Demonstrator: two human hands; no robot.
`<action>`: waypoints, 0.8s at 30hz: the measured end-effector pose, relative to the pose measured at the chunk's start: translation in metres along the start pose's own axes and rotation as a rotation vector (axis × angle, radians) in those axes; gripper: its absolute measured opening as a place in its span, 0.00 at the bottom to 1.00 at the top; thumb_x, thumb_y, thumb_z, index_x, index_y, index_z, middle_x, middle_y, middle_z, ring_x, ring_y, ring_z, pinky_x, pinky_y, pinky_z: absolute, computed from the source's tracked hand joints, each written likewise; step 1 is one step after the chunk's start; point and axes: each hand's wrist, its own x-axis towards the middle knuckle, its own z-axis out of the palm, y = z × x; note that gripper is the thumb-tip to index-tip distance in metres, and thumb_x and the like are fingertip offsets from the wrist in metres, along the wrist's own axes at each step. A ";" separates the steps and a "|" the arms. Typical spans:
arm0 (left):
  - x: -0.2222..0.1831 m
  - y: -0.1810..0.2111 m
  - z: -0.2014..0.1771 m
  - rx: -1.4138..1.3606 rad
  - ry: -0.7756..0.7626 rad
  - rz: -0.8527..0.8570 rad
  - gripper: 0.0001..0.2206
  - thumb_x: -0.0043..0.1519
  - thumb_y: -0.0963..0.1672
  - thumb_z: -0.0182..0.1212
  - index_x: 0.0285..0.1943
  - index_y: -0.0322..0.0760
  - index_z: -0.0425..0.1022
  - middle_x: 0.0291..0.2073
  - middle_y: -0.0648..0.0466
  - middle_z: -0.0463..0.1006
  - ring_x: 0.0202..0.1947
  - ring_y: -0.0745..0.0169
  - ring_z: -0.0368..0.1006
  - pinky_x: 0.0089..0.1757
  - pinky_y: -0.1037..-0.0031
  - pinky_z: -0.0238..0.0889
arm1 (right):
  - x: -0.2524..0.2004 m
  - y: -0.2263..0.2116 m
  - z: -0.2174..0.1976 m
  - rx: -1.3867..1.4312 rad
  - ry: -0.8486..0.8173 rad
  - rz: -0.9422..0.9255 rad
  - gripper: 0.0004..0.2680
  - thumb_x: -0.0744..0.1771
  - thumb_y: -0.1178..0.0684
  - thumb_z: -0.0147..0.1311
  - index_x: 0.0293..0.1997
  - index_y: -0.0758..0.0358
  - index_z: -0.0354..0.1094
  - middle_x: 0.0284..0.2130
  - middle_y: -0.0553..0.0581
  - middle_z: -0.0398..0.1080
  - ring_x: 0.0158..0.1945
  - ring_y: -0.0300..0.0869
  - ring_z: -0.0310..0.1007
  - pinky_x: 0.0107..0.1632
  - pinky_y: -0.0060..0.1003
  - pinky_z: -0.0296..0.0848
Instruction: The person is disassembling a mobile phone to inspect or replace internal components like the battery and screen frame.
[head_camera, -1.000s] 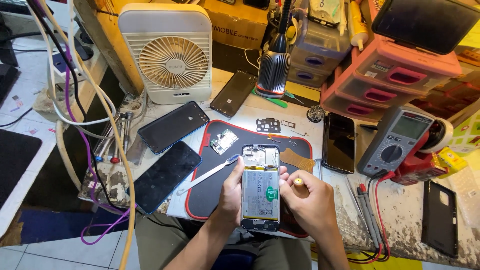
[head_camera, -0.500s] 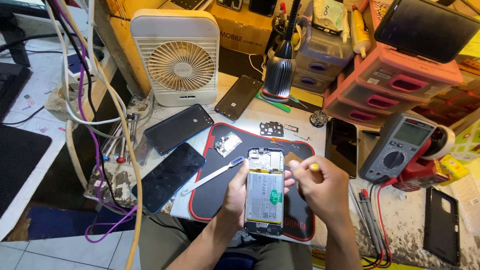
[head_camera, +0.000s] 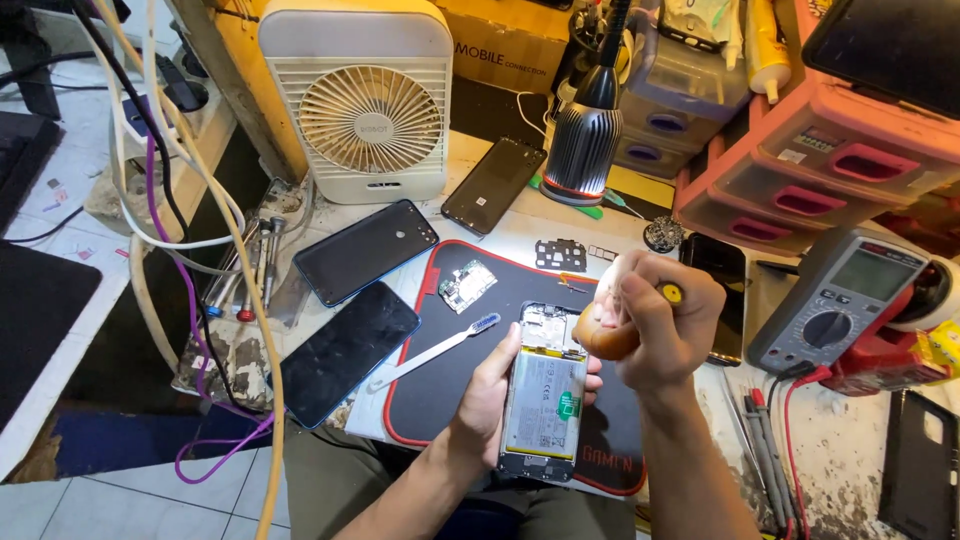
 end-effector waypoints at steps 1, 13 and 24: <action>0.002 0.000 -0.002 -0.005 0.004 0.001 0.37 0.71 0.61 0.36 0.67 0.23 0.69 0.53 0.38 0.78 0.48 0.48 0.78 0.55 0.63 0.69 | 0.000 0.001 0.004 0.001 -0.003 0.006 0.13 0.64 0.58 0.43 0.14 0.59 0.53 0.11 0.50 0.56 0.17 0.36 0.54 0.25 0.28 0.56; 0.010 0.003 -0.010 0.034 0.124 -0.036 0.38 0.71 0.61 0.33 0.65 0.22 0.70 0.54 0.34 0.77 0.50 0.45 0.76 0.54 0.59 0.68 | 0.013 0.014 0.015 0.183 -0.014 -0.001 0.13 0.67 0.51 0.47 0.20 0.59 0.52 0.16 0.53 0.57 0.20 0.37 0.58 0.28 0.32 0.59; 0.011 0.005 -0.009 -0.017 0.113 -0.101 0.27 0.70 0.58 0.44 0.59 0.38 0.76 0.50 0.43 0.81 0.47 0.51 0.76 0.48 0.65 0.66 | -0.002 0.010 0.030 0.042 -0.221 0.069 0.14 0.68 0.49 0.45 0.21 0.62 0.59 0.19 0.54 0.66 0.26 0.42 0.68 0.33 0.35 0.70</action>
